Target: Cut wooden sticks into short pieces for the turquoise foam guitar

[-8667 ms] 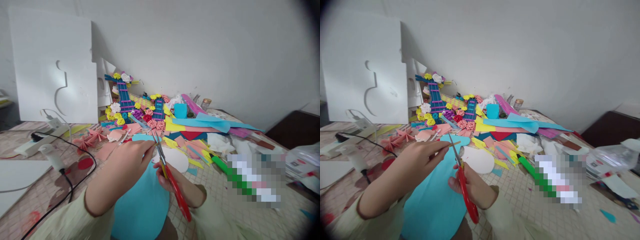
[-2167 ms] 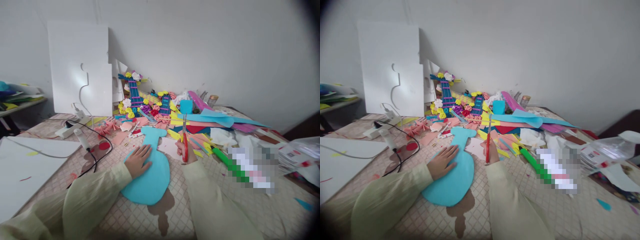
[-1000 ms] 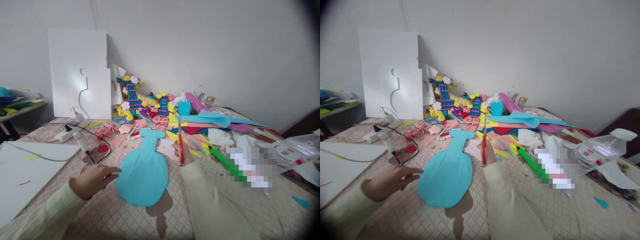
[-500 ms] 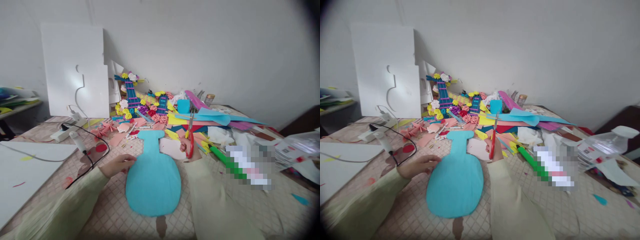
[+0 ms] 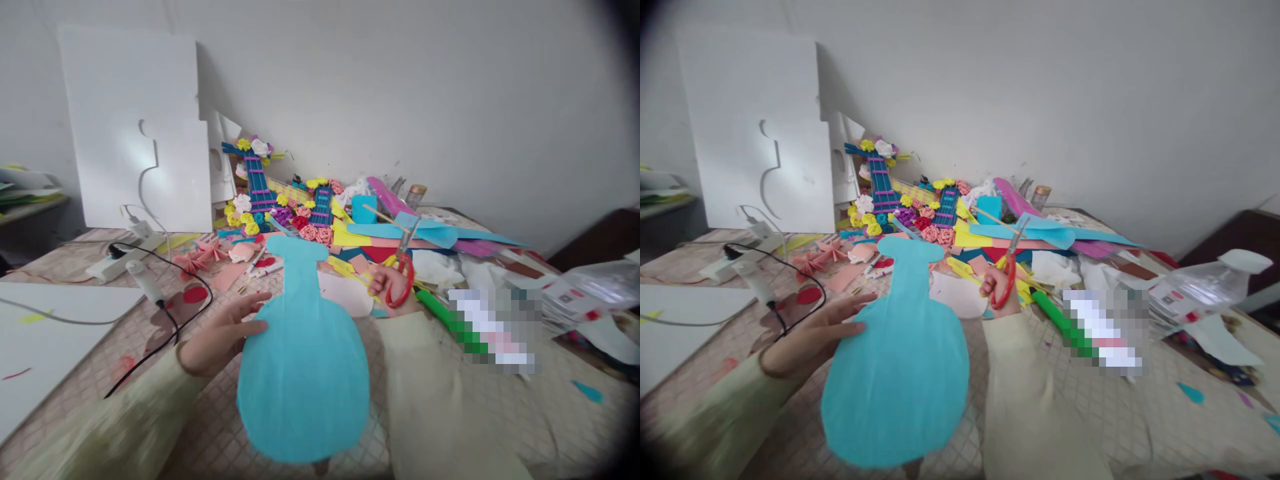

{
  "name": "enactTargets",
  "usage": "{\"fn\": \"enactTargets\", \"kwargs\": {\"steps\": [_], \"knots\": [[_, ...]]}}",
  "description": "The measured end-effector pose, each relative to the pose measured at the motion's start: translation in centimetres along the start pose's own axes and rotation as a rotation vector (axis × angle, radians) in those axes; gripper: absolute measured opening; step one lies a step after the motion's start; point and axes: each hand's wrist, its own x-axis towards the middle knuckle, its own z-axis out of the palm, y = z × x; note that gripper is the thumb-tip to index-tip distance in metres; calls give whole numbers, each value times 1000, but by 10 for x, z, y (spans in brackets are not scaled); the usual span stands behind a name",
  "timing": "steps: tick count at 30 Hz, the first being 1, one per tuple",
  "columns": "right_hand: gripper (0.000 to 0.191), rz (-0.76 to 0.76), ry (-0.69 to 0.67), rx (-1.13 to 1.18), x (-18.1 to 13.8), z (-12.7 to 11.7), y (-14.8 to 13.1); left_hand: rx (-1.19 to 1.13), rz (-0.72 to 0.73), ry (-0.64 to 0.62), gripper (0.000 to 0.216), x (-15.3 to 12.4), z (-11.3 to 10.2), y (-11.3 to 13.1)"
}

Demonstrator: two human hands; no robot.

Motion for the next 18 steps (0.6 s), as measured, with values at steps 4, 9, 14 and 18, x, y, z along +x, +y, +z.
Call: {"fn": "enactTargets", "kwargs": {"steps": [4, 9, 14, 18], "knots": [[33, 52, 53, 130, -2, -12, -22, -132, -13, -85, 54, -39, 5, 27], [30, 91, 80, 193, -2, -18, -31, -250, -2, -282, 50, -70, 5, 26], [30, 117, 67, 170, 1, -21, -24, -267, -71, -287, 55, -85, 12, 26], [21, 91, 47, 107, 4, -23, -17, -340, -126, -197, 48, -95, 25, 38]]}}
